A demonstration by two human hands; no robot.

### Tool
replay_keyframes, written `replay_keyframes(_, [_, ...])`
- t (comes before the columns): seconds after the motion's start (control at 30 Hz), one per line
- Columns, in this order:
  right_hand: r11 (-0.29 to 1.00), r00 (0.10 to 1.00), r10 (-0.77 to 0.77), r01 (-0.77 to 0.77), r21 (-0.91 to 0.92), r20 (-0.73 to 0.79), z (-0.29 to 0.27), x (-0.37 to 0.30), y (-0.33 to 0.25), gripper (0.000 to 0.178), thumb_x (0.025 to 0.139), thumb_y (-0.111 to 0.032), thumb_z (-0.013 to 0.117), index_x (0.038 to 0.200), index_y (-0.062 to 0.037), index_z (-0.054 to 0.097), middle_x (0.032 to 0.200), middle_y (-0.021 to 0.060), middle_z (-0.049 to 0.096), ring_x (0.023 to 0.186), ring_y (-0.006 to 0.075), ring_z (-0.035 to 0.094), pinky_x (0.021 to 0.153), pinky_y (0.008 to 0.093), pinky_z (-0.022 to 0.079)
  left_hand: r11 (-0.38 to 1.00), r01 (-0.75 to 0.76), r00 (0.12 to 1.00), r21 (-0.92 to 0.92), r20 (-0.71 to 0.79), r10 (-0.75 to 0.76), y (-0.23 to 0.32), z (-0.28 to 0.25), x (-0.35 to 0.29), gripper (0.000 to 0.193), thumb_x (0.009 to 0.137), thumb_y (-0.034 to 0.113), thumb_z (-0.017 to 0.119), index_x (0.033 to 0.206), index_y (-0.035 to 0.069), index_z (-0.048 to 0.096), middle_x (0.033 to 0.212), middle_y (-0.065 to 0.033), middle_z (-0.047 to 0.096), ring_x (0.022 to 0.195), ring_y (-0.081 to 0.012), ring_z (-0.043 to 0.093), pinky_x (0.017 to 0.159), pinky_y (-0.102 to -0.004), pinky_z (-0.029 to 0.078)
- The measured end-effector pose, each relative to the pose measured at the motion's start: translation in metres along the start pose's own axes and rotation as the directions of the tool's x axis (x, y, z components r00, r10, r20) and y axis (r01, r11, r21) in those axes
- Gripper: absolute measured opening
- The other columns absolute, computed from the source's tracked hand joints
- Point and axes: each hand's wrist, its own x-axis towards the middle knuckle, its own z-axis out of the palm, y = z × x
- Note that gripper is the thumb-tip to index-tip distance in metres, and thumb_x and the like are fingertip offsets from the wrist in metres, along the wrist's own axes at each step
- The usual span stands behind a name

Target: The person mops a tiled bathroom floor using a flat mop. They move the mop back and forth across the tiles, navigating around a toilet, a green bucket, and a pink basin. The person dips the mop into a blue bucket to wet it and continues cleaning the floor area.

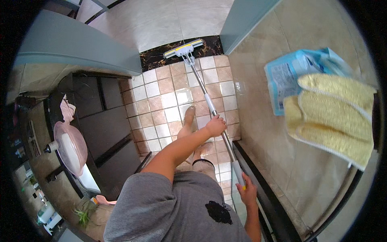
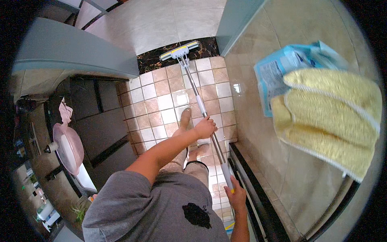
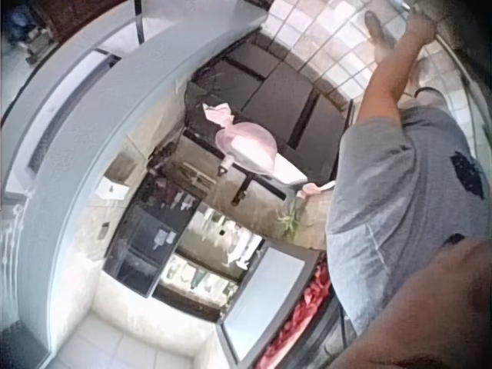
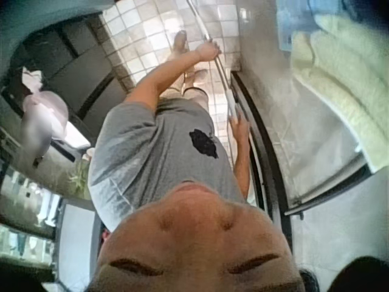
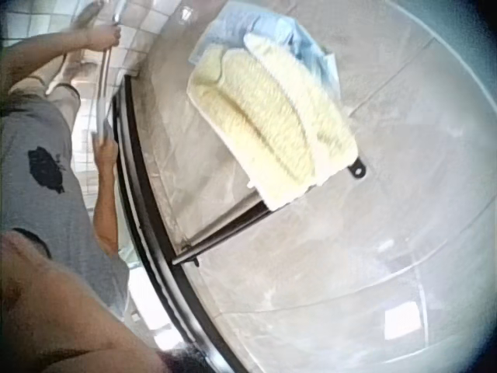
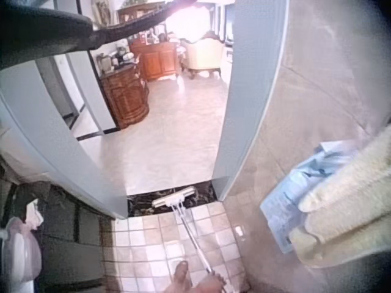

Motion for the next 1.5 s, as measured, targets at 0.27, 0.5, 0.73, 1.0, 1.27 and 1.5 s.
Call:
replay_keyframes(0.27, [0.99, 0.999, -0.036, 0.036, -0.139, 0.0, 0.042, 0.16, -0.082, 0.053, 0.083, -0.024, 0.071, 0.132, -0.0172, 0.05, 0.09, 0.0206, 0.069, 0.082, 0.0405, 0.067, 0.07, 0.0469, 0.052, 0.967, 0.201, 0.979, 0.157, -0.078, -0.191, -0.171, -0.035, 0.016, 0.013, 0.084, 0.019, 0.055, 0.092, 0.019, 0.066, 0.091, 0.0024, 0.062, 0.104, -0.0171, 0.056, 0.094, -0.0412, 0.04])
replay_keyframes(0.5, [0.983, 0.998, -0.048, 0.056, -0.173, 0.051, 0.097, 0.22, -0.147, 0.058, 0.085, -0.03, 0.068, 0.137, -0.0203, 0.045, 0.086, 0.0227, 0.067, 0.079, 0.0425, 0.065, 0.068, 0.0486, 0.051, 0.915, 0.364, 0.931, 0.175, -0.069, -0.358, -0.244, -0.078, -0.013, 0.016, 0.083, 0.015, 0.058, 0.097, 0.017, 0.064, 0.1, 0.0004, 0.06, 0.112, -0.0182, 0.054, 0.102, -0.0466, 0.037])
replay_keyframes(0.73, [0.979, 0.989, 0.021, 0.011, -0.205, 0.149, 0.072, 0.136, -0.124, 0.062, 0.083, -0.026, 0.071, 0.139, -0.0197, 0.045, 0.093, 0.0238, 0.067, 0.083, 0.0419, 0.065, 0.071, 0.0463, 0.052, 0.955, 0.296, 0.937, 0.018, -0.198, -0.286, -0.169, -0.021, -0.045, 0.028, 0.07, 0.012, 0.069, 0.098, 0.018, 0.065, 0.098, 0.0004, 0.06, 0.11, -0.0216, 0.053, 0.105, -0.0491, 0.035])
replay_keyframes(1.0, [0.967, 0.976, 0.116, -0.069, -0.243, 0.184, -0.032, 0.01, -0.055, 0.059, 0.078, -0.015, 0.074, 0.134, -0.0164, 0.055, 0.09, 0.0222, 0.068, 0.07, 0.0333, 0.065, 0.065, 0.0369, 0.05, 0.969, 0.13, 0.856, -0.212, -0.469, -0.218, 0.012, 0.013, -0.069, 0.011, 0.063, 0.013, 0.069, 0.071, 0.012, 0.062, 0.076, -0.0035, 0.059, 0.087, -0.0244, 0.056, 0.086, -0.0381, 0.043])
replay_keyframes(1.27, [0.922, 0.978, -0.008, 0.087, -0.377, 0.207, -0.082, -0.011, -0.052, 0.053, 0.069, 0.003, 0.07, 0.12, -0.0083, 0.066, 0.092, 0.0212, 0.069, 0.066, 0.0107, 0.059, 0.068, 0.0274, 0.05, 0.905, 0.098, 0.766, -0.413, -0.549, -0.334, 0.081, 0.034, -0.103, 0.019, 0.062, 0.017, 0.072, 0.07, 0.013, 0.056, 0.074, -0.0044, 0.058, 0.081, -0.0258, 0.057, 0.079, -0.04, 0.042])
replay_keyframes(1.5, [0.882, 0.924, -0.133, 0.276, -0.383, 0.359, -0.052, 0.071, -0.094, 0.053, 0.074, -0.008, 0.073, 0.124, -0.0214, 0.065, 0.087, 0.0219, 0.066, 0.061, 0.0207, 0.06, 0.063, 0.0334, 0.05, 0.845, 0.218, 0.601, -0.488, -0.615, -0.51, 0.021, 0.042, -0.144, 0.012, 0.066, 0.012, 0.069, 0.071, 0.011, 0.058, 0.075, -0.0055, 0.059, 0.083, -0.0272, 0.057, 0.079, -0.042, 0.042])
